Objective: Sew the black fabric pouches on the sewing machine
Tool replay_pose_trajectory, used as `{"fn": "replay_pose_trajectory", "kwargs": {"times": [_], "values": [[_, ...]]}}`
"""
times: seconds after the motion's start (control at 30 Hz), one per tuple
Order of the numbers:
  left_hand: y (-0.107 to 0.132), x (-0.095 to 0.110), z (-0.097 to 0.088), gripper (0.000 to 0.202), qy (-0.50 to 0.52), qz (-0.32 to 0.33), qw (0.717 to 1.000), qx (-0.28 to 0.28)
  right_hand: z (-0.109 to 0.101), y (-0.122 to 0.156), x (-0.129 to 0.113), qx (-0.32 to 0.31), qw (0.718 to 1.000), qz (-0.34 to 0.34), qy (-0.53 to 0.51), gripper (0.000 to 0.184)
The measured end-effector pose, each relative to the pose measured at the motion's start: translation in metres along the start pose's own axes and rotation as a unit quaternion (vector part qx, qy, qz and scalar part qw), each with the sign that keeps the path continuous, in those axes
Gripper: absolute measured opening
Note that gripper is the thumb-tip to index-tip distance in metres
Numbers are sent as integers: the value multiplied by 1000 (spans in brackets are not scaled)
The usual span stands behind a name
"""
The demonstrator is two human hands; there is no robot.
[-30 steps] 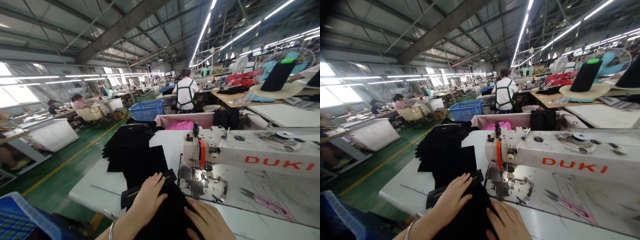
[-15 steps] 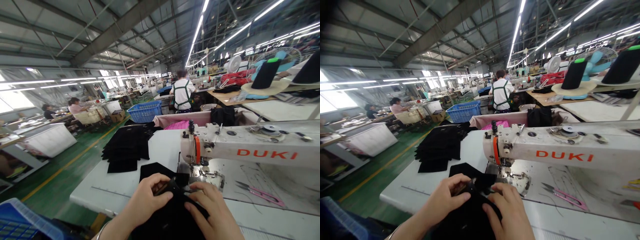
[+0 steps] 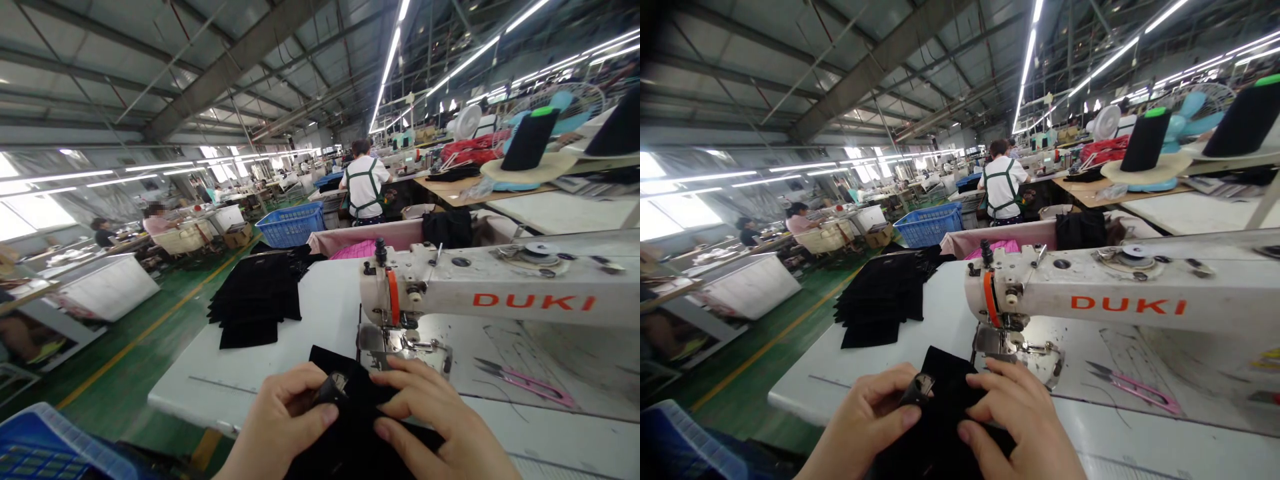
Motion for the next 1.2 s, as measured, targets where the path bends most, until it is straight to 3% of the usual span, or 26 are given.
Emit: {"fn": "replay_pose_trajectory", "kwargs": {"times": [0.27, 0.47, 0.6, 0.8, 0.93, 1.2], "values": [[2, 12, -2, 14, -67, 68, 995, 4, -10, -8, -6, 4, 996, 82, -35, 12], [4, 20, -4, 9, -95, 90, 991, 20, -13, -19, -27, -14, 997, -21, -72, 9], [3, 23, -2, 8, -85, 103, 991, 19, -17, -24, -29, -1, 995, -19, -101, 13], [1, 19, 3, 11, -3, 54, 998, 25, -12, -26, -25, -56, 983, 100, -142, 11], [1, 18, 4, 13, 39, 19, 998, 50, -15, -26, -28, -41, 987, 99, -121, 10], [2, 23, 7, 8, -34, 24, 996, 78, -13, -25, -27, -37, 987, 123, -98, 10]]}}
Point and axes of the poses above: each hand's wrist, its own y-axis away from the middle knuckle, its own z-axis out of the palm, x = y × z, the point moved 6 cm from there along -y, towards the middle knuckle, and after that the axes turned 4 degrees about x, right-handed, at the moved point
